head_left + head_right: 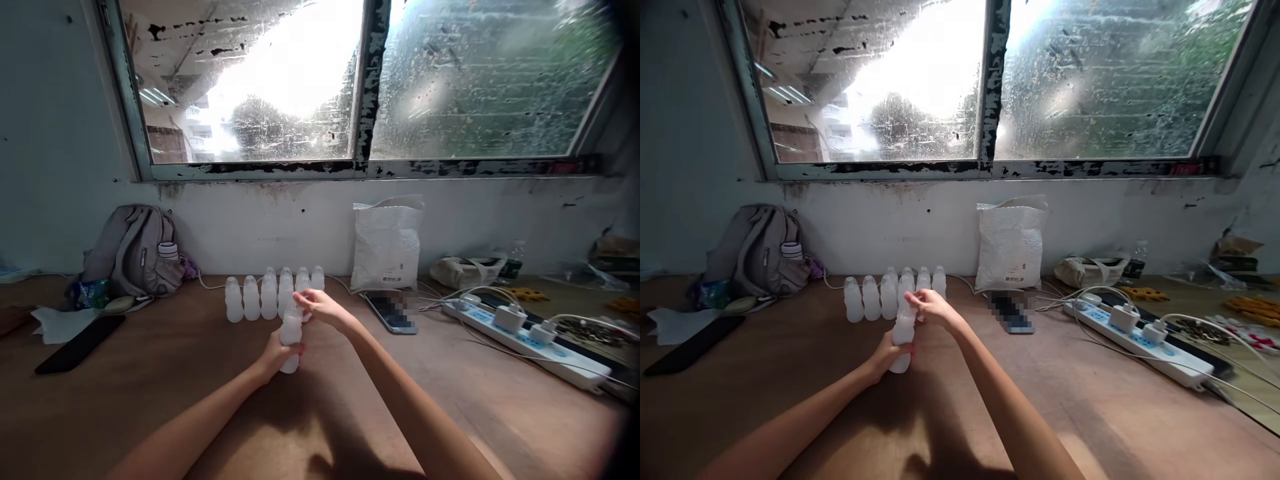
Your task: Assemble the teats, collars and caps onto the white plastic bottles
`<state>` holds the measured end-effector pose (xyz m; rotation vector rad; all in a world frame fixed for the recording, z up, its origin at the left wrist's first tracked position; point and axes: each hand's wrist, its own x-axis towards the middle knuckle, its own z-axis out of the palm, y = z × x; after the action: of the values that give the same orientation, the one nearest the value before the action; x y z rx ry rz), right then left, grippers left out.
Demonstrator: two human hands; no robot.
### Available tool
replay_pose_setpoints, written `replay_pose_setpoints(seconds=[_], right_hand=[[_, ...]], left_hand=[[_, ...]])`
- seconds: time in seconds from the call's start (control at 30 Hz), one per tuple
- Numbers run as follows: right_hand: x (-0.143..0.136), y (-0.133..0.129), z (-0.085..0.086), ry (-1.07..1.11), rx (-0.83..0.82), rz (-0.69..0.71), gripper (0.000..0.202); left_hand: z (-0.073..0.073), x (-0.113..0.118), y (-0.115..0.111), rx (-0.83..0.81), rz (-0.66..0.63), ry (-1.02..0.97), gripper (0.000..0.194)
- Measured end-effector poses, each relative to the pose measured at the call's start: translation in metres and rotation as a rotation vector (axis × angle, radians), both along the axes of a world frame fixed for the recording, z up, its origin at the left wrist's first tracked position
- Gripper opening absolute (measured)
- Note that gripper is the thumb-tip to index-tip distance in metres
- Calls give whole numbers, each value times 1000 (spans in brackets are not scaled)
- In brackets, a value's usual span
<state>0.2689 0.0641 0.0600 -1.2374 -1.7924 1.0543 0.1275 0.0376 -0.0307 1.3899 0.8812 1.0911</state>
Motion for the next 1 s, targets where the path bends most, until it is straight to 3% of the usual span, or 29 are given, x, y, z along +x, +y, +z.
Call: replay_pose_setpoints(seconds=[0.17, 0.3, 0.43, 0.67, 0.83, 1.0], right_hand=[[-9, -2, 0, 256, 171, -51, 60], [-16, -9, 3, 218, 55, 139, 72], [-20, -17, 5, 38, -30, 297, 68], [-28, -26, 9, -314, 85, 153, 65], [-37, -33, 14, -585, 129, -44, 57], [-42, -38, 16, -692, 149, -157, 53]], left_hand=[[-1, -1, -3, 103, -14, 64, 31], [0, -4, -7, 284, -89, 177, 30], [-3, -5, -7, 302, -129, 208, 26], [-7, -6, -5, 255, -118, 215, 25], [-6, -4, -7, 252, -110, 193, 19], [-4, -3, -9, 257, -99, 173, 19]])
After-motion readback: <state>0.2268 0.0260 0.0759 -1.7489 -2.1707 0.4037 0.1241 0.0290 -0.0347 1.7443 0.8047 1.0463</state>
